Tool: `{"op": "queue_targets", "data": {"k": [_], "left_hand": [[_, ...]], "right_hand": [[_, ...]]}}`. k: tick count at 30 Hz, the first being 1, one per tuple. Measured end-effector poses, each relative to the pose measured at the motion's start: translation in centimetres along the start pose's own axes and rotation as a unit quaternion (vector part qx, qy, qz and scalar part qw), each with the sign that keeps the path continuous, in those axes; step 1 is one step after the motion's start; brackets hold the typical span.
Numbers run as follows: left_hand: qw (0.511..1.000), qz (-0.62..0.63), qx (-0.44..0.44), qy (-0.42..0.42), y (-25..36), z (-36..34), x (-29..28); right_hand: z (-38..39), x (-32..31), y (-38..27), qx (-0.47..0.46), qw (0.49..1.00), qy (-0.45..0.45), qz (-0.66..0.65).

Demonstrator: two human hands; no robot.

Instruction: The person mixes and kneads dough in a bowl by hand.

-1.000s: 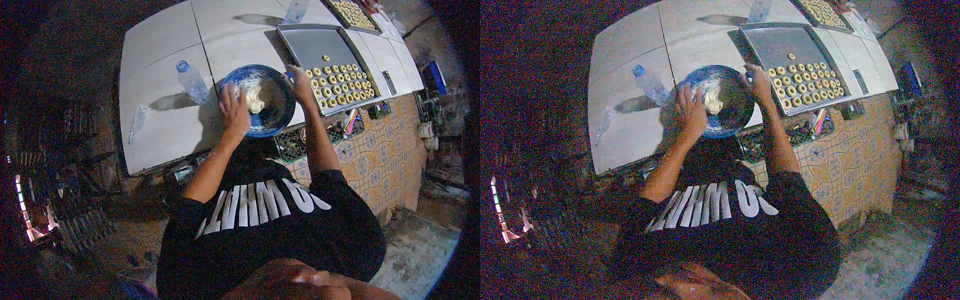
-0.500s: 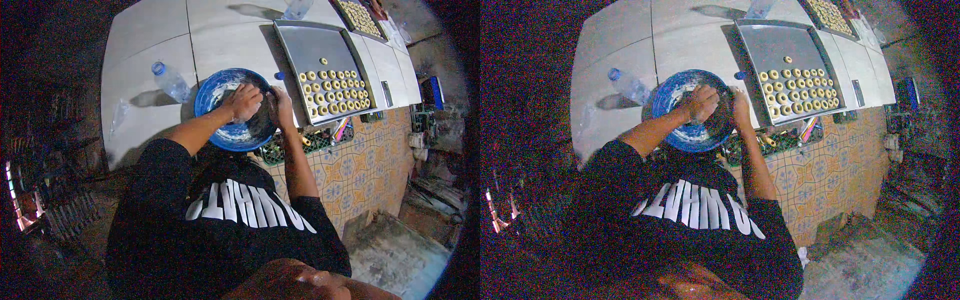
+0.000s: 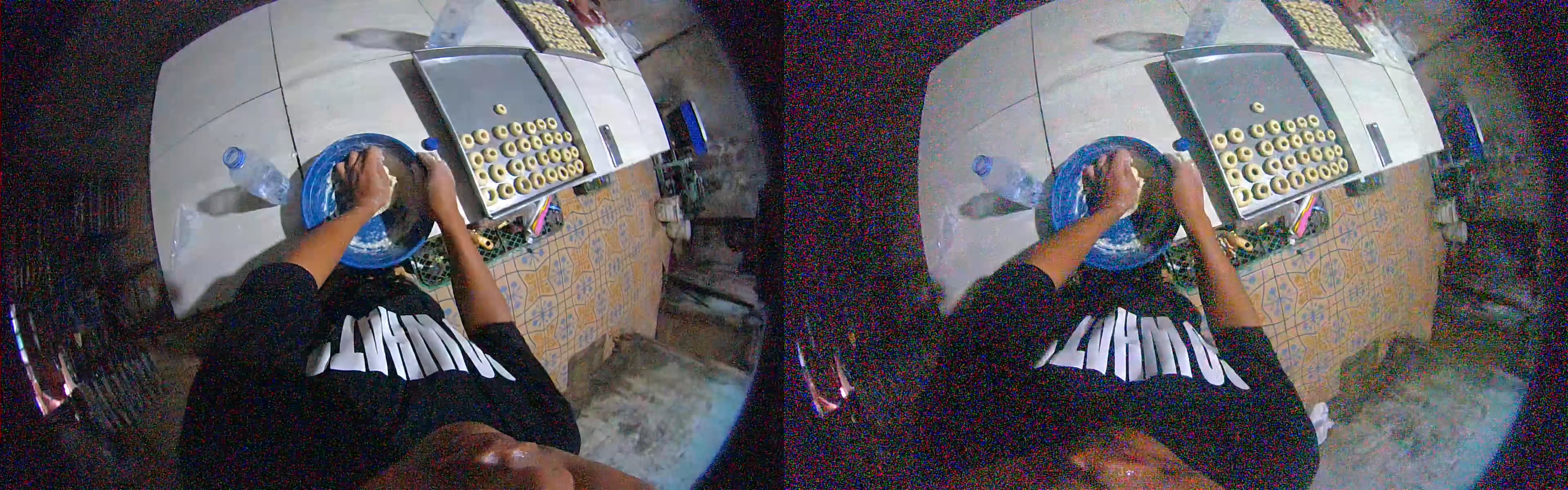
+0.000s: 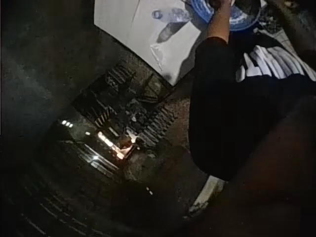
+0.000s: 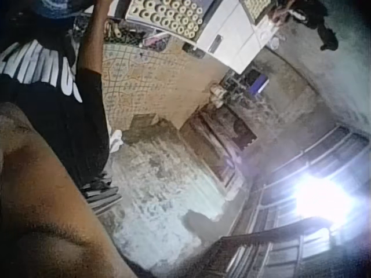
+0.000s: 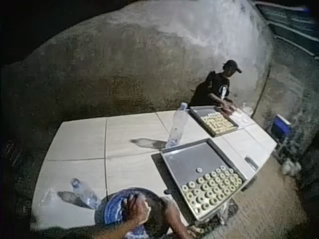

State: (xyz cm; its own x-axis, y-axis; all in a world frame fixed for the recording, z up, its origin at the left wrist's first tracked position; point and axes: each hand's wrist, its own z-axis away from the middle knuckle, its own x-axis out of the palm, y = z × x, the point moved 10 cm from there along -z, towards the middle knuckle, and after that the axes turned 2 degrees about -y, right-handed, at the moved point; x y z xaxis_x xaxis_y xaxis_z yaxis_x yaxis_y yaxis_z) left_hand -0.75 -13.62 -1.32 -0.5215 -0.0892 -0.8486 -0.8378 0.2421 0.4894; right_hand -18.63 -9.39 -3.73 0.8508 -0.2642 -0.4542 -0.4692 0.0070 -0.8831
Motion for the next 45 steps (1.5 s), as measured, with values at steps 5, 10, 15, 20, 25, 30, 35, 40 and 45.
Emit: {"op": "queue_targets", "data": {"k": [5,10,15,20,25,30,35,40,45], "left_hand": [[0.985,0.170,0.032,0.008,-1.1,-0.4,1.4],[0.862,0.502,0.023,-0.065,-1.5,-1.4,1.5],[0.965,-0.035,0.156,-0.208,1.9,3.8,0.3],[0.964,-0.069,0.178,-0.187,3.3,6.0,-0.1],[0.980,0.054,0.146,-0.125,2.3,4.3,-2.0],[0.983,0.139,0.036,-0.117,-1.3,3.5,-2.5],[0.917,0.383,-0.065,-0.091,-6.1,2.3,-0.5],[0.912,0.373,-0.025,-0.167,-4.3,2.9,-0.5],[0.961,0.271,0.044,-0.040,-1.6,2.8,-8.5]], "right_hand": [[-0.6,-0.2,-1.6,-0.063,0.970,-0.008,0.236],[-0.3,-0.6,-3.5,-0.099,0.958,-0.005,0.271],[-0.6,-0.5,-4.7,-0.114,0.955,-0.022,0.272],[-0.9,-0.4,-4.1,-0.074,0.954,-0.029,0.288],[-0.9,-0.6,-4.7,-0.097,0.960,-0.022,0.262],[-0.8,-0.7,-4.5,-0.078,0.967,-0.049,0.240],[-1.3,0.0,-3.8,-0.047,0.970,-0.079,0.226],[-0.7,-2.2,-8.2,-0.201,0.960,0.054,0.185],[1.2,-0.5,-12.4,-0.289,0.949,-0.065,0.111]]}}
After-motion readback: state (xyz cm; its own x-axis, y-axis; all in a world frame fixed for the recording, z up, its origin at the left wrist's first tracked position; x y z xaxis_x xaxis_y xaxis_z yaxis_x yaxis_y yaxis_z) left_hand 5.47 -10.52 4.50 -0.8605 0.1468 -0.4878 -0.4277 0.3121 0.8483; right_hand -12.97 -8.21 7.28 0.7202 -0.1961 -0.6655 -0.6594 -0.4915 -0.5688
